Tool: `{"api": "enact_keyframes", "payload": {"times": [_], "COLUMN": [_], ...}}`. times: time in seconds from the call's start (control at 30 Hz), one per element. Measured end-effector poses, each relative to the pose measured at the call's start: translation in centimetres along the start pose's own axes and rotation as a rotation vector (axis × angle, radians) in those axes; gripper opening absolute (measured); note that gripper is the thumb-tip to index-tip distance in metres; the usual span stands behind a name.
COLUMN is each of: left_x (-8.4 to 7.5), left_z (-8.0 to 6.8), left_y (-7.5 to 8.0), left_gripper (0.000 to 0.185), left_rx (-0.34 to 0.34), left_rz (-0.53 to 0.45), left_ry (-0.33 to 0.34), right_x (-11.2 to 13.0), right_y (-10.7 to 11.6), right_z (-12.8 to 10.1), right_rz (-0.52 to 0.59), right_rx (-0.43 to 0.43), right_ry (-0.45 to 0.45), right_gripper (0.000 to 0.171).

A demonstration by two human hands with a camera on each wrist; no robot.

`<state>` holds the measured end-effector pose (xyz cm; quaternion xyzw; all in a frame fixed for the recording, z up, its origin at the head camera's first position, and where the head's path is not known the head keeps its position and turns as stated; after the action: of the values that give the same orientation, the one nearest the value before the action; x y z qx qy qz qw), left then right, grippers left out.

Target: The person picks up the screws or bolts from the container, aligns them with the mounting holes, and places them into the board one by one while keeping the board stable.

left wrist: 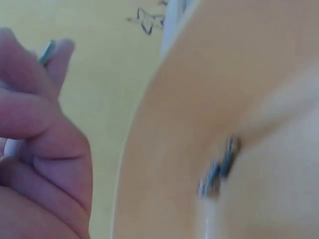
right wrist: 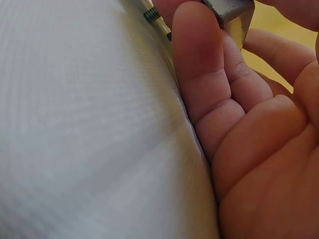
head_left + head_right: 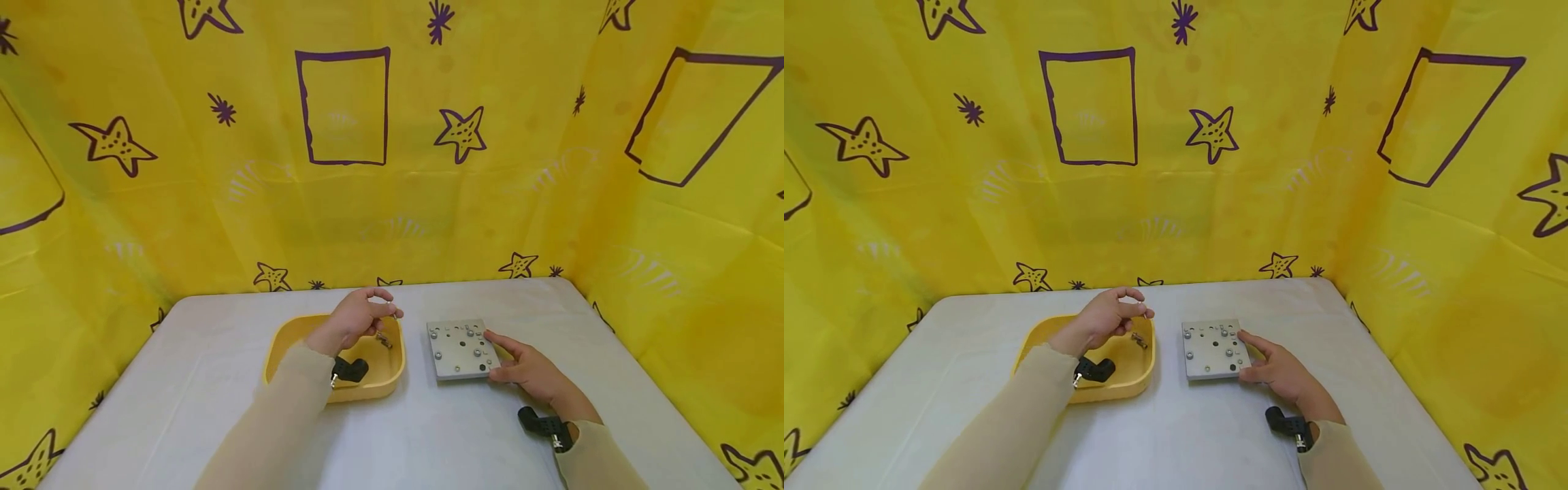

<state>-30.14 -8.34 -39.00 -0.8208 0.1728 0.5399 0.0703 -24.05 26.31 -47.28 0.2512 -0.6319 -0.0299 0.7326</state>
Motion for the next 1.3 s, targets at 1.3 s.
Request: {"api": "enact_keyframes", "payload": {"times": [1.3], "left_x": [-0.6], "left_z": [4.2], "left_y": [-10.8], "left_gripper": [0.003], "left_rx": [-0.277], "left_rz": [0.549], "left_ry": [-0.143], "right_x": [-0.1], "right_y": [0.1], "right_z": [-0.1], "right_rz": [0.038], "right_rx": [-0.024], "right_ry": [-0.026], "right_gripper": [0.081]}}
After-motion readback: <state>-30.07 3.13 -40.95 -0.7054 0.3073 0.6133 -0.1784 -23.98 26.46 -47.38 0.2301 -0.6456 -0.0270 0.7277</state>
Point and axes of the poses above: each hand's wrist, its own z-axis towards the middle knuckle, its own y-axis out of the back of the hand, x = y × z, the point moved 2 cm from there along z, towards the middle knuckle, and after that the axes turned 13 degrees about y, right-handed, at the moved point
